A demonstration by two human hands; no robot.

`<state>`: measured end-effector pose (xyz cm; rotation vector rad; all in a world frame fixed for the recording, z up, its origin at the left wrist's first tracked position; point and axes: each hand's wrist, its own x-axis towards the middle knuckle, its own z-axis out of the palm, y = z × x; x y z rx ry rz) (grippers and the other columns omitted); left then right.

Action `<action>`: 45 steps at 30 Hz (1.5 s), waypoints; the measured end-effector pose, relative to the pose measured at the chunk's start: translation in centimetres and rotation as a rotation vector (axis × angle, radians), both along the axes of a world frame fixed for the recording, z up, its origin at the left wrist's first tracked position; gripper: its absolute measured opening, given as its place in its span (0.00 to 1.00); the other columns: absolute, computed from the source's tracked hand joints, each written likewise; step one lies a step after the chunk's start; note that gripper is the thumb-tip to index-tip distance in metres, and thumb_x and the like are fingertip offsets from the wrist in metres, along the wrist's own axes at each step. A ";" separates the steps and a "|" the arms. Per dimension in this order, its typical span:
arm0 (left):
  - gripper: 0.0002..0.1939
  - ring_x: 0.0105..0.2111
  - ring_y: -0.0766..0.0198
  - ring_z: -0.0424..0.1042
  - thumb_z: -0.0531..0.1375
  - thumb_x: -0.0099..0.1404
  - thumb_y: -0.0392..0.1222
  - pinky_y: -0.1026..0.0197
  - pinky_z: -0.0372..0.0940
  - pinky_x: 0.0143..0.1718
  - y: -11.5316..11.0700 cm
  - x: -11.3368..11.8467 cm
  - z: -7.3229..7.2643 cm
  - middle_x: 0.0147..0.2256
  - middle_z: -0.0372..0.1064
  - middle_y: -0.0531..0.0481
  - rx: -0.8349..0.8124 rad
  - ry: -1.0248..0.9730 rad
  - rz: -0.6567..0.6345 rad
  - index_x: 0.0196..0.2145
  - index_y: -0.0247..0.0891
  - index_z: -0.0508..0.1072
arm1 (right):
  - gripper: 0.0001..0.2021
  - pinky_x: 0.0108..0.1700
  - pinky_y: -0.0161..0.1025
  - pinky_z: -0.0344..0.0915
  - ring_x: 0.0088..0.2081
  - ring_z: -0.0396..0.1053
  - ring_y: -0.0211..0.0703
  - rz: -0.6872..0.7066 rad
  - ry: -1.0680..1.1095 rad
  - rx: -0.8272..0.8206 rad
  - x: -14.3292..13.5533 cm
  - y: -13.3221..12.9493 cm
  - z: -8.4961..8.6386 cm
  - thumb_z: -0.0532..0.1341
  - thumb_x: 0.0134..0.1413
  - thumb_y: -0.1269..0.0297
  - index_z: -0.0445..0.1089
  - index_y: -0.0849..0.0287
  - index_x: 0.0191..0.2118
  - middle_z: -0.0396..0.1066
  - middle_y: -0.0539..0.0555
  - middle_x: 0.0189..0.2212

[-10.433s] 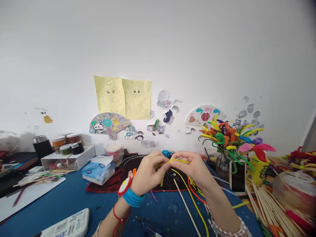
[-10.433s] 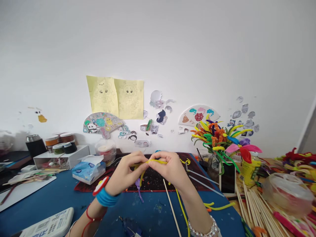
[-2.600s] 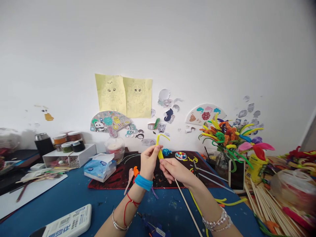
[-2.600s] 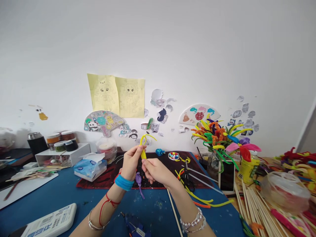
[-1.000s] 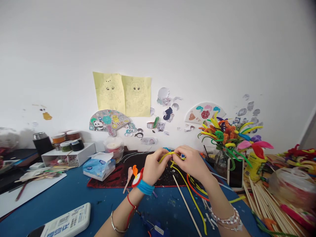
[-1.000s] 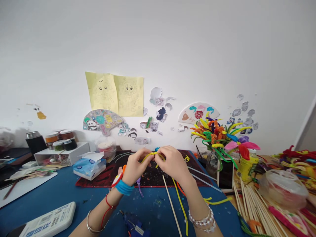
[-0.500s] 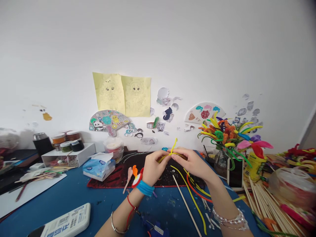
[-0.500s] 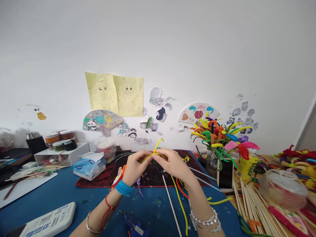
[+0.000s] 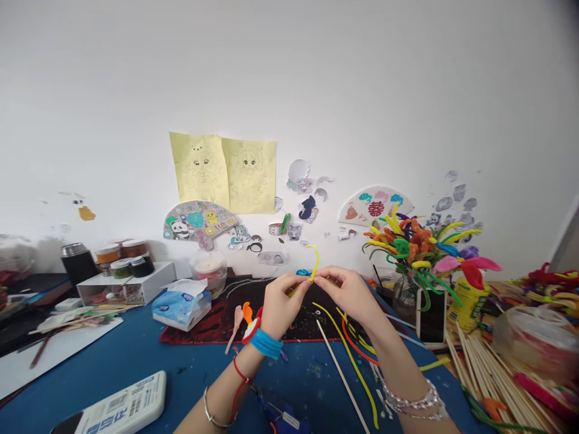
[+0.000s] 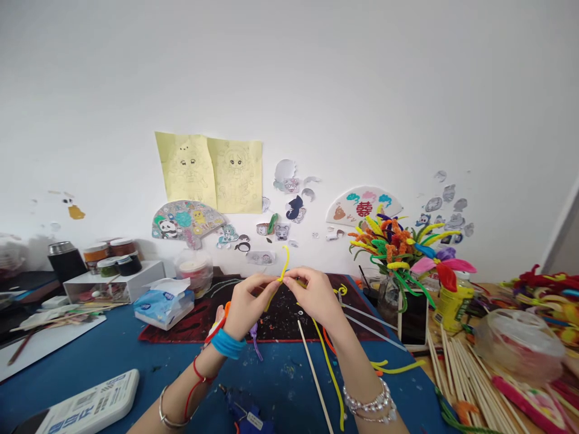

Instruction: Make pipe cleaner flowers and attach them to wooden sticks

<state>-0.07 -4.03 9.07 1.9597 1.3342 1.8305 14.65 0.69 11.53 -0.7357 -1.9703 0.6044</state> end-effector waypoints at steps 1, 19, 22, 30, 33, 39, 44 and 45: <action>0.09 0.30 0.64 0.69 0.57 0.59 0.43 0.65 0.62 0.31 0.2 -0.1 0.0 0.31 0.72 0.48 -0.041 -0.034 -0.030 0.31 0.37 0.76 | 0.09 0.38 0.37 0.64 0.34 0.69 0.42 -0.002 0.007 0.021 0.0 0.0 0.0 0.56 0.50 0.62 0.72 0.59 0.32 0.73 0.53 0.32; 0.17 0.25 0.66 0.69 0.52 0.62 0.49 0.63 0.65 0.28 0.4 0.8 -0.2 0.28 0.68 0.45 -0.407 -0.642 -0.629 0.34 0.29 0.69 | 0.07 0.36 0.35 0.62 0.33 0.67 0.40 -0.109 0.072 0.250 -1.5 -0.5 -0.4 0.55 0.53 0.66 0.70 0.59 0.32 0.69 0.52 0.30; 0.16 0.22 0.67 0.68 0.52 0.62 0.49 0.63 0.65 0.26 0.4 1.1 -0.2 0.26 0.66 0.48 -0.433 -0.547 -0.670 0.36 0.31 0.65 | 0.07 0.36 0.35 0.61 0.33 0.67 0.40 -0.167 0.059 0.321 -1.4 -0.4 -0.5 0.55 0.53 0.67 0.70 0.59 0.31 0.69 0.52 0.30; 0.13 0.12 0.78 0.43 0.54 0.60 0.51 0.73 0.48 0.11 0.2 1.9 -0.9 0.19 0.46 0.62 -0.467 -0.544 -0.698 0.34 0.39 0.57 | 0.07 0.36 0.35 0.62 0.33 0.67 0.40 -0.125 0.072 0.269 -1.3 -0.2 -0.4 0.55 0.53 0.66 0.70 0.59 0.31 0.69 0.52 0.30; 0.16 0.13 0.77 0.37 0.48 0.62 0.56 0.73 0.41 0.11 -0.1 1.9 -0.7 0.18 0.41 0.62 -0.511 -0.615 -0.861 0.31 0.39 0.57 | 0.07 0.35 0.35 0.62 0.33 0.67 0.40 -0.104 0.092 0.237 -1.1 -0.1 -0.4 0.55 0.53 0.65 0.70 0.60 0.31 0.69 0.53 0.30; 0.16 0.13 0.75 0.36 0.46 0.63 0.55 0.70 0.39 0.13 0.2 2.4 -1.5 0.16 0.40 0.62 -0.538 -0.507 -0.753 0.30 0.39 0.58 | 0.08 0.36 0.37 0.63 0.34 0.67 0.42 -0.133 0.139 0.239 -0.6 0.4 -0.3 0.55 0.53 0.64 0.70 0.60 0.31 0.70 0.54 0.31; 0.19 0.18 0.71 0.48 0.45 0.64 0.53 0.65 0.47 0.20 0.0 2.9 -2.2 0.18 0.50 0.57 -0.309 -0.104 -0.342 0.23 0.38 0.55 | 0.08 0.37 0.37 0.64 0.34 0.68 0.42 -0.120 0.119 0.250 -0.4 0.5 -0.2 0.55 0.53 0.64 0.70 0.60 0.31 0.70 0.54 0.31; 0.20 0.19 0.71 0.49 0.44 0.65 0.53 0.64 0.48 0.22 -0.1 2.8 -2.2 0.19 0.51 0.56 -0.270 -0.029 -0.300 0.22 0.38 0.56 | 0.08 0.37 0.37 0.64 0.34 0.68 0.42 -0.118 0.110 0.249 -0.4 0.5 -0.2 0.55 0.52 0.64 0.70 0.59 0.31 0.70 0.54 0.31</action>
